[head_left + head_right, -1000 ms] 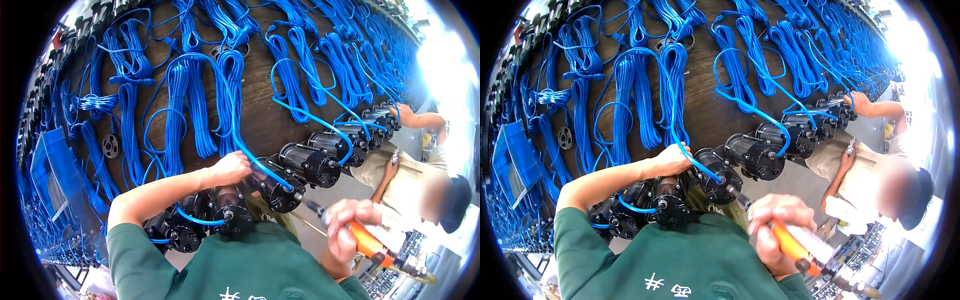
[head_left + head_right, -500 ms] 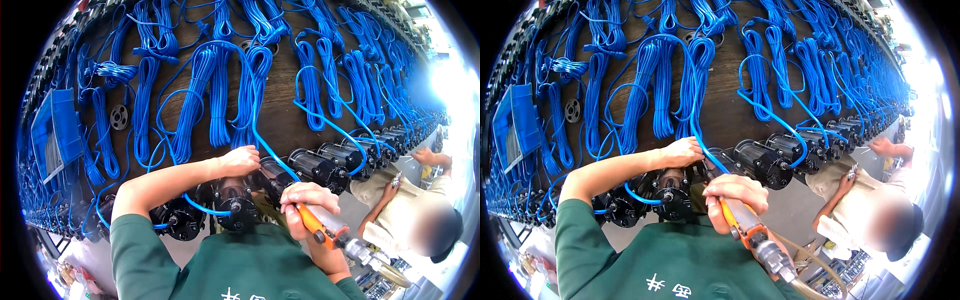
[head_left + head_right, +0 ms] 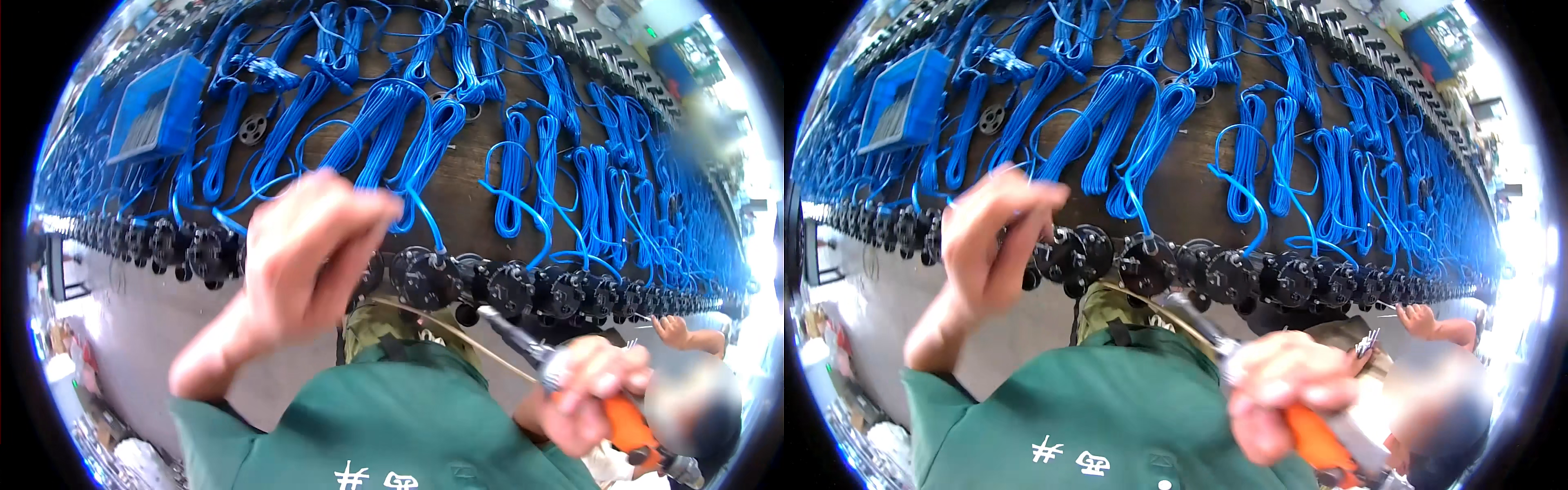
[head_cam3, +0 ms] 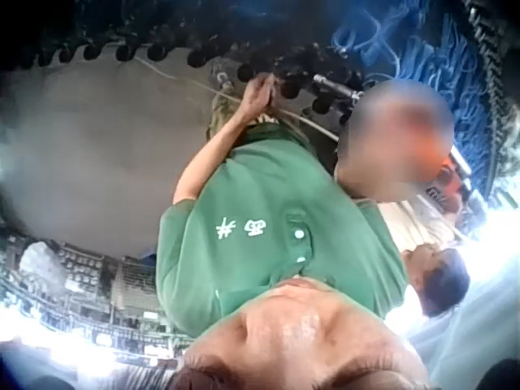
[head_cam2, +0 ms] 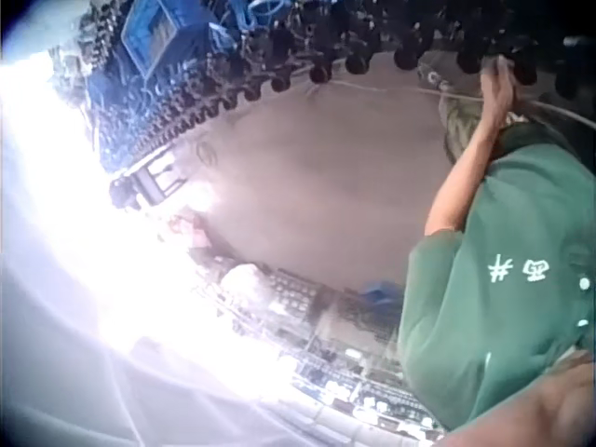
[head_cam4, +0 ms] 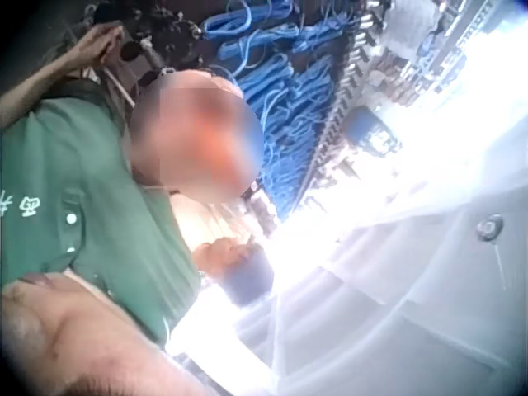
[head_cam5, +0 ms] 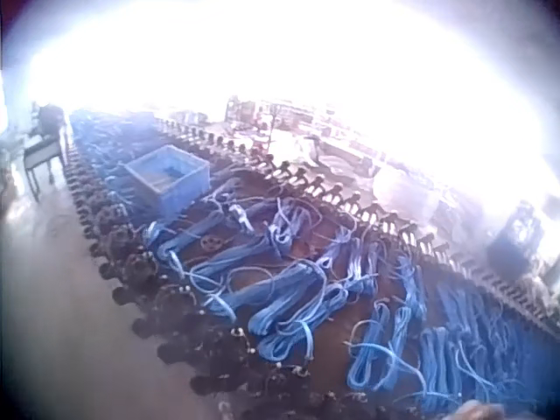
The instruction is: The person assembles a series of industrial pumps or motors on a production line, using a pneumatic screwdriver to secure components and managing blue electrical cables for each unit.
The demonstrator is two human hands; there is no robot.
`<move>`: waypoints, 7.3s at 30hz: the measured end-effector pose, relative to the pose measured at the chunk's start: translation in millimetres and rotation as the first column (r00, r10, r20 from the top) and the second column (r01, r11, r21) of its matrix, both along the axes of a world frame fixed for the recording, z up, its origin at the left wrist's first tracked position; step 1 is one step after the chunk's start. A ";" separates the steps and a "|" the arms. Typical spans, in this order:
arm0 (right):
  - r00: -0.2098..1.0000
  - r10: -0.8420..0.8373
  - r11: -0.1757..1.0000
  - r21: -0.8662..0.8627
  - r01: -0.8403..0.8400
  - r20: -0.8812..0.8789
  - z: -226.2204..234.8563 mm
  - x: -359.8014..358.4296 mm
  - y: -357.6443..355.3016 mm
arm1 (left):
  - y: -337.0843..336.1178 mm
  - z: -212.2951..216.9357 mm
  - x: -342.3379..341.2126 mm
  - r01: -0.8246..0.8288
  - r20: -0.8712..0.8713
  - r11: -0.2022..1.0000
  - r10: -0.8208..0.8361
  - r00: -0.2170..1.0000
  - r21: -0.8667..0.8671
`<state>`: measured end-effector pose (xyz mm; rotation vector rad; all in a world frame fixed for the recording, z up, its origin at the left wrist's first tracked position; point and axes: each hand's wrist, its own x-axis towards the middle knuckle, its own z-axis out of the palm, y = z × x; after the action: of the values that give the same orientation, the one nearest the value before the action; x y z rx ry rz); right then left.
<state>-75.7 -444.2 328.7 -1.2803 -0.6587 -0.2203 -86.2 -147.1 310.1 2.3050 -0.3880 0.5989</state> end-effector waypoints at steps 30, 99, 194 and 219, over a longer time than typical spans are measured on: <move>0.890 0.205 0.973 -0.010 -0.229 -0.407 -106.5 -15.1 -12.7 | -278.3 -307.4 -62.3 -0.019 -0.137 -0.954 0.024 0.990 -0.301; 0.793 0.542 0.765 -0.227 -0.602 -0.276 -148.7 -3.6 84.6 | -188.8 -317.5 -70.7 -0.575 -0.273 0.634 0.514 0.813 -0.517; 0.775 -0.537 0.843 -0.240 0.481 -0.333 -102.0 72.7 -78.2 | -206.6 -312.3 200.0 0.993 -0.494 0.045 -0.869 -0.016 -0.110; 0.843 -0.457 0.876 -0.309 0.370 -0.285 -96.4 56.9 -41.9 | -121.3 -321.5 139.2 0.883 -0.427 0.417 -0.854 0.298 -0.216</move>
<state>-18.7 -486.1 232.4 -1.6470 -0.0891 -0.2648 53.0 -268.5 -11.4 1.7658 -1.3071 -0.5726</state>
